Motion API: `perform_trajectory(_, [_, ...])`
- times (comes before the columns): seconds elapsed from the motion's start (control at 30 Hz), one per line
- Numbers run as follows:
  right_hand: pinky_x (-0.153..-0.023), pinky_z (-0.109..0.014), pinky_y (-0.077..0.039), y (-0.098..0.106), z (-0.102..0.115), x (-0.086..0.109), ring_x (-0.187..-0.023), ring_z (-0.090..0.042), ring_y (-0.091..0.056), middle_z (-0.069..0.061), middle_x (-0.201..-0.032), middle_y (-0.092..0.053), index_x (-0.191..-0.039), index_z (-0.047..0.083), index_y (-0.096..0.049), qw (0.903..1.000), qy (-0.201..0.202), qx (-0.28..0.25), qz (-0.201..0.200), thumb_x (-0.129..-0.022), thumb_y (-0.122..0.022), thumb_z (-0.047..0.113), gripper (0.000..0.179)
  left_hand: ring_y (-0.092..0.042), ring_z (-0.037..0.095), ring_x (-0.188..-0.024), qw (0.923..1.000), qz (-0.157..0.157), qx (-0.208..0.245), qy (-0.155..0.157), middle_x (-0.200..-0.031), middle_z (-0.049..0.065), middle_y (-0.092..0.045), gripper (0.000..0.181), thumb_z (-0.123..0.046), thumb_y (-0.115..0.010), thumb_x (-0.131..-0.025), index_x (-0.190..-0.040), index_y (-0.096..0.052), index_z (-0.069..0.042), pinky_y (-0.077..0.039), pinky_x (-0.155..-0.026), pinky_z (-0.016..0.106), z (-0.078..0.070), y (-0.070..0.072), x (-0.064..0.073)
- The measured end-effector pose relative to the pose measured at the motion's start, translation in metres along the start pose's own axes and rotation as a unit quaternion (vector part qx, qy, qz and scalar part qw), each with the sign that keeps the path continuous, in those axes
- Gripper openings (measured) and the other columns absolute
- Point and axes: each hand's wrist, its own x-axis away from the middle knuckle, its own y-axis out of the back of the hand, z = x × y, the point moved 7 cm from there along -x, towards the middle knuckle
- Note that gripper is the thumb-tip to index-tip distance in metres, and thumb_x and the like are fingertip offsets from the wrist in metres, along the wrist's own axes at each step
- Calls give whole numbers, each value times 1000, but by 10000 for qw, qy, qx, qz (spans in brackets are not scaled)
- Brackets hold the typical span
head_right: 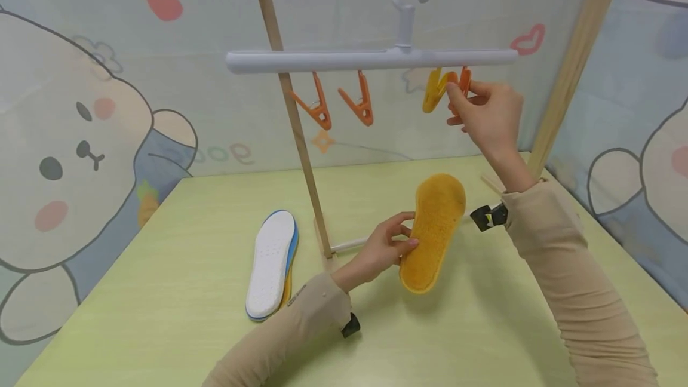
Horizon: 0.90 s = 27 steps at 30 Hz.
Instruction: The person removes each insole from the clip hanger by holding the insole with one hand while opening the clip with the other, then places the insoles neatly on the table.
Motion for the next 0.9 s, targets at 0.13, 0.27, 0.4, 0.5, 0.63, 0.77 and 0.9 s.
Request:
perform_trajectory(0.13, [-41, -11, -44, 2, -3, 1, -46, 5, -58, 26, -53, -58, -112, -4, -60, 10000, -26, 25, -46, -82, -61, 31, 46, -59, 9, -68, 10000, 9, 13, 59, -90, 5, -51, 47, -1, -53, -87, -131, -43, -13, -51, -54, 21, -3, 0, 5])
perform_trajectory(0.27, [-42, -10, -44, 4, -5, 1, -47, 8, -58, 28, -54, -57, -113, -4, -58, 9999, -60, 128, -98, -82, -61, 33, 48, -64, 15, -77, 10000, -9, 12, 18, -95, 10, -54, 48, -2, -53, -87, -132, -43, -13, -54, -58, 25, -7, 3, 11])
perform_trajectory(0.4, [-43, -10, -44, 6, -7, 2, -48, 9, -57, 30, -56, -57, -116, -4, -57, 9997, -106, 179, -89, -82, -61, 33, 50, -65, 20, -82, 9998, -16, 218, -25, -101, 16, -56, 50, -1, -53, -87, -133, -41, -14, -54, -59, 27, -12, 8, 20])
perform_trajectory(0.5, [-43, -10, -44, 9, -10, 3, -49, 10, -57, 31, -56, -56, -118, -3, -55, 9997, -120, 172, -103, -82, -61, 33, 51, -64, 20, -81, 9992, -20, 370, -117, -103, 19, -55, 51, 0, -53, -86, -134, -41, -13, -54, -60, 28, -16, 12, 27])
perform_trajectory(0.63, [-43, -10, -44, 12, -14, 4, -48, 10, -57, 31, -56, -56, -118, -4, -55, 9997, -59, 174, -145, -82, -62, 32, 51, -63, 19, -85, 9991, -8, 373, -196, -105, 19, -54, 52, 0, -53, -87, -135, -40, -15, -55, -62, 28, -21, 20, 37])
perform_trajectory(0.77, [-43, -9, -43, 15, -17, 5, -48, 10, -57, 32, -56, -56, -117, -4, -55, 9996, 23, 219, -203, -82, -62, 31, 50, -63, 24, -93, 9991, 69, 319, -278, -107, 21, -52, 53, -1, -52, -87, -136, -37, -16, -55, -65, 29, -26, 30, 50])
perform_trajectory(0.9, [-43, -9, -43, 16, -19, 7, -48, 10, -57, 32, -57, -56, -116, -3, -57, 9994, 51, 239, -235, -82, -62, 31, 48, -62, 22, -94, 9986, 163, 358, -351, -107, 21, -50, 54, 0, -51, -88, -137, -36, -17, -55, -67, 31, -29, 40, 61])
